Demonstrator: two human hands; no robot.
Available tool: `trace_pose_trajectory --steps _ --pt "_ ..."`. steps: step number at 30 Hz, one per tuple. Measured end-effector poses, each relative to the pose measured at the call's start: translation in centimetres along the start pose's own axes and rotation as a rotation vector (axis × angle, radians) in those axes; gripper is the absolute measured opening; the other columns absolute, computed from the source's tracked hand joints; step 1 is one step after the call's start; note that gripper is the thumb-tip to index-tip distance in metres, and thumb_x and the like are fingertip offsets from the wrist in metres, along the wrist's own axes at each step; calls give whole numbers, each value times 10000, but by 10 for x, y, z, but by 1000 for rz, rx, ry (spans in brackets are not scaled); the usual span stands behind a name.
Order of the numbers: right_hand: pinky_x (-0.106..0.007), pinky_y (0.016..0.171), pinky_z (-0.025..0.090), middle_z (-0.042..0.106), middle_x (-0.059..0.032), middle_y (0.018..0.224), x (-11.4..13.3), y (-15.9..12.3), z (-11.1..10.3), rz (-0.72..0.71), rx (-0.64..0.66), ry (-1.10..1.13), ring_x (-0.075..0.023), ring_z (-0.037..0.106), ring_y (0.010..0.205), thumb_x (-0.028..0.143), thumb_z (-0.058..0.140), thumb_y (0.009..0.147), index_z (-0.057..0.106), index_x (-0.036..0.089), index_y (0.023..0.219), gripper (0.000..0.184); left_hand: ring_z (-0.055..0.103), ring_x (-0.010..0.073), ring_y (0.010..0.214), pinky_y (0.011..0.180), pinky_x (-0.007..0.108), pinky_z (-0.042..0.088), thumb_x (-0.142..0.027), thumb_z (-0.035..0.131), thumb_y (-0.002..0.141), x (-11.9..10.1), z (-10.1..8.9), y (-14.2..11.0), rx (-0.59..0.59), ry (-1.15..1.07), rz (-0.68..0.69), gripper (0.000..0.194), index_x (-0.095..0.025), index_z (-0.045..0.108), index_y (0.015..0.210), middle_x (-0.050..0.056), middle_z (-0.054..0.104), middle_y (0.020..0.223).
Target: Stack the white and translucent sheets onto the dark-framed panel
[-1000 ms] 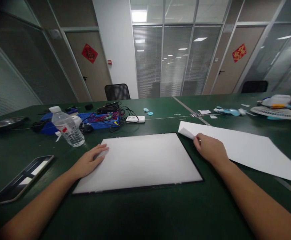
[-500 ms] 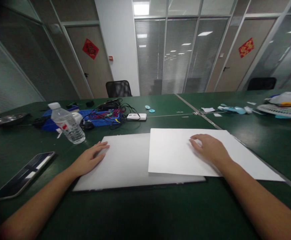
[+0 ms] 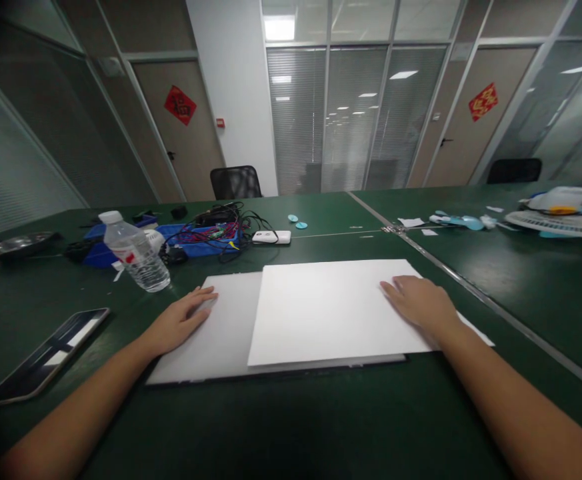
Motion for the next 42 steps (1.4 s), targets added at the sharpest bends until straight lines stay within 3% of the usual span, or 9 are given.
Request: trace_pose_trajectory --steps 6,11,14,16,19,22,33,38,42 --pt "-555 985 553 777 -98 1223 83 -20 -13 -282 -22 179 -344 702 1121 646 426 1033 836 260 1126 570 385 383 1602 1326 601 256 -758 517 962 2 1 0 19 -7 -21 763 -190 694 1441 159 550 1642" --pt "-528 940 582 776 -104 1212 105 -31 -18 -419 -8 243 -303 713 1072 598 454 1039 790 252 1286 542 399 399 1593 1319 616 265 -650 594 943 4 3 1 34 31 -8 694 -186 684 1451 169 542 1646" --pt "-537 1026 560 749 -87 1309 102 -30 -15 -452 -19 257 -303 691 1182 565 467 1042 757 255 1347 522 423 394 1582 1307 620 292 -529 586 944 5 3 0 33 44 24 636 -177 672 1467 176 511 1668" --pt "-553 1045 551 744 -101 1317 89 -23 -15 -361 -68 199 -326 680 1217 555 460 1038 764 245 1336 526 421 386 1584 1306 618 293 -454 578 930 5 4 -1 40 46 42 622 -183 661 1483 166 489 1684" --pt "-588 978 567 766 -151 1204 68 -16 -13 -203 -117 106 -367 709 1118 559 444 1030 794 216 1277 549 402 377 1594 1311 616 278 -366 571 899 5 4 -2 59 44 56 630 -192 653 1499 142 484 1690" --pt "-576 965 579 774 -138 1188 66 -15 -7 -209 -87 113 -355 722 1091 549 445 1029 802 223 1254 534 363 378 1610 1315 614 272 -313 567 872 5 4 -2 81 40 49 643 -196 661 1497 121 474 1697" --pt "-580 1135 514 713 -95 1387 75 -13 5 -332 -22 194 -323 659 1278 533 515 1005 787 234 1276 487 362 389 1612 1303 665 261 -473 560 965 -3 3 -3 88 15 79 573 -225 681 1468 130 486 1687" --pt "-638 1193 451 697 -98 1422 69 -12 9 -292 -24 272 -350 603 1387 593 571 981 772 241 1314 524 361 366 1618 1323 651 226 -363 566 919 -4 3 -4 90 9 99 588 -249 665 1488 103 498 1684" --pt "-652 1198 449 728 -113 1363 60 -9 9 -149 -15 587 -375 664 1312 615 700 893 800 249 1254 525 279 352 1651 1339 632 197 -299 515 915 -3 7 -6 91 35 63 681 -265 559 1594 69 437 1726"
Point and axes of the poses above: each hand's wrist, its own y-axis towards the middle knuckle, its own z-axis out of the palm, x = y × z, the point moved 9 cm from there along y, towards the middle knuckle
